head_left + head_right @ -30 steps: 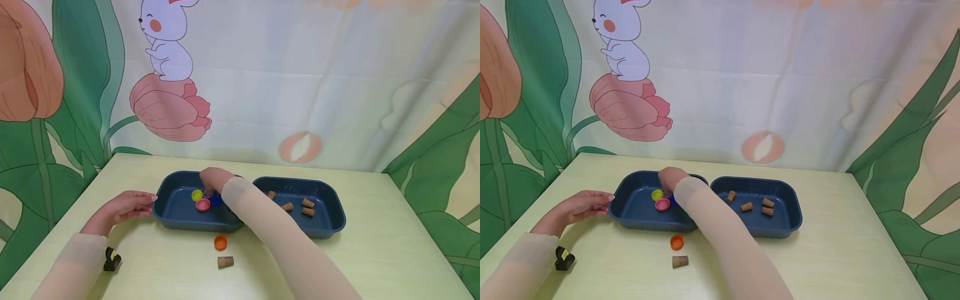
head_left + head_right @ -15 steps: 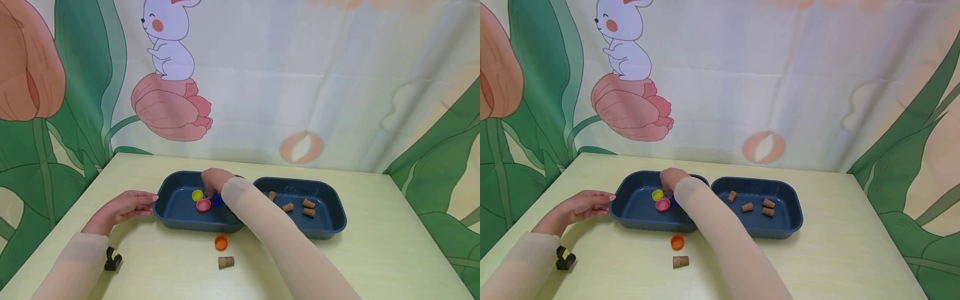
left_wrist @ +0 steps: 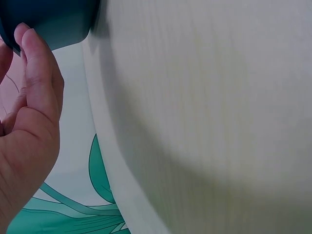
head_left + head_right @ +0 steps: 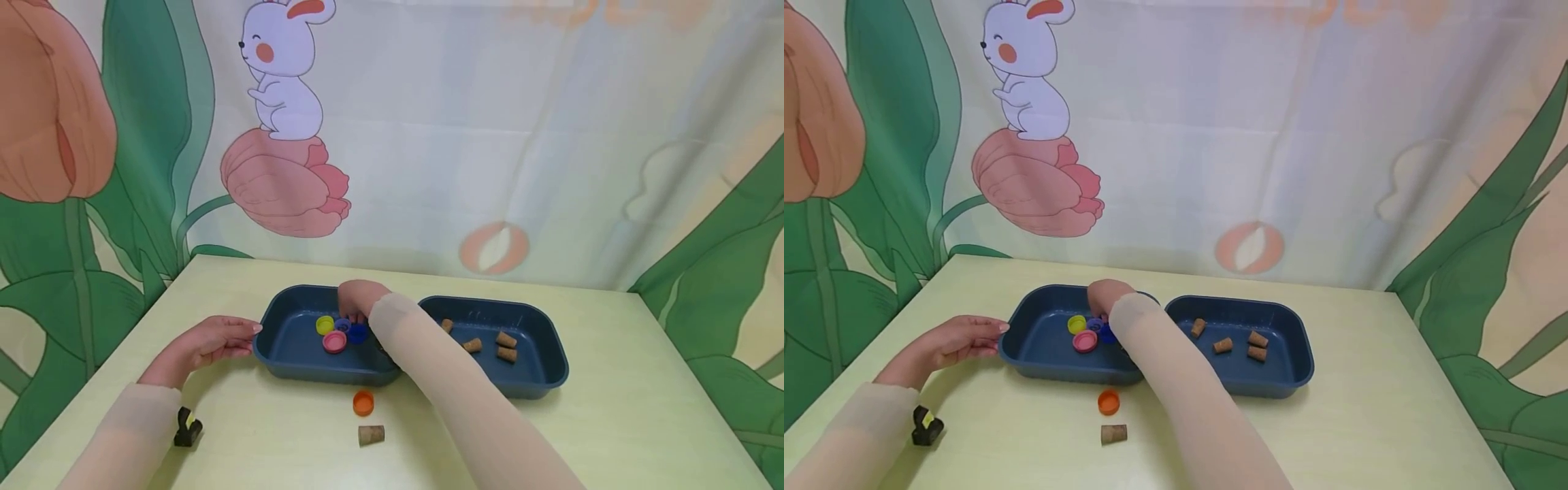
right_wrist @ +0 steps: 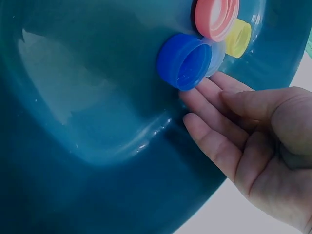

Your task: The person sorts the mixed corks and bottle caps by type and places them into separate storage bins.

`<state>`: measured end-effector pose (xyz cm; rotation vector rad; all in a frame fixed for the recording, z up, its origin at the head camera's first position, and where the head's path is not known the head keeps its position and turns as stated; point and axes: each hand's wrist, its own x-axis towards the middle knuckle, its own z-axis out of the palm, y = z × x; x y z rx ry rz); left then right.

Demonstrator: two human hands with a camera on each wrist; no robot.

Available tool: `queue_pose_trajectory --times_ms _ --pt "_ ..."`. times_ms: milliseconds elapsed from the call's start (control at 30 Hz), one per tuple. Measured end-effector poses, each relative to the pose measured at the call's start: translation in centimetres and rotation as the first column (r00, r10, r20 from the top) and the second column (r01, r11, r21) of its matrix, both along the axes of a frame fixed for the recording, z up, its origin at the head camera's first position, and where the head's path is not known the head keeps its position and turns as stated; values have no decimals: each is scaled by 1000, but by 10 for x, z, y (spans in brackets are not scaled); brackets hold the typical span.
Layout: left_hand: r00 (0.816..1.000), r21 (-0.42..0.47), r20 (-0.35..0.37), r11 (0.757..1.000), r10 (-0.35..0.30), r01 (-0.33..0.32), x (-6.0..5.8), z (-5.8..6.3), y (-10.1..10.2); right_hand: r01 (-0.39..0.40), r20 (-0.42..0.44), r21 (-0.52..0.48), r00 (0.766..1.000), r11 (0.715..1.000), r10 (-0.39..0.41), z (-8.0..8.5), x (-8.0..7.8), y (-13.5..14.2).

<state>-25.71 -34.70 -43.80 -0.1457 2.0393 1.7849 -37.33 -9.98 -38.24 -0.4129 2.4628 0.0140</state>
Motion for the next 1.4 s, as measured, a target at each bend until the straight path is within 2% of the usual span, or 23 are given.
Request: queue_pose_trajectory --times_ms 133,333,500,700,833,1100,1233,1400 --pt "1000 -1 2 1000 -6 6 1 -2 1 9 21 8 1000 1000 -9 4 3 2" --pt "1000 -14 9 1000 2 -2 -1 0 1 -109 43 -76 993 991 112 21 6 15" --pt "1000 -36 -5 999 -2 2 2 1 -1 -231 -2 -101 973 968 232 38 10 21" --pt "1000 -20 2 1000 -4 4 3 -2 -1 -263 -95 -166 964 950 250 53 20 37" --pt "1000 -1 4 1000 -6 6 3 -4 -1 -317 -174 -240 944 917 281 62 28 56" --pt "1000 -11 11 1000 0 0 2 -2 1 -383 -291 -391 914 837 283 77 42 96" --pt "1000 -11 11 1000 4 -3 1 -1 1 -395 -331 -450 907 801 261 83 52 113" --pt "1000 -4 6 1000 1 -1 0 0 1 -382 -361 -514 909 768 211 88 68 129"
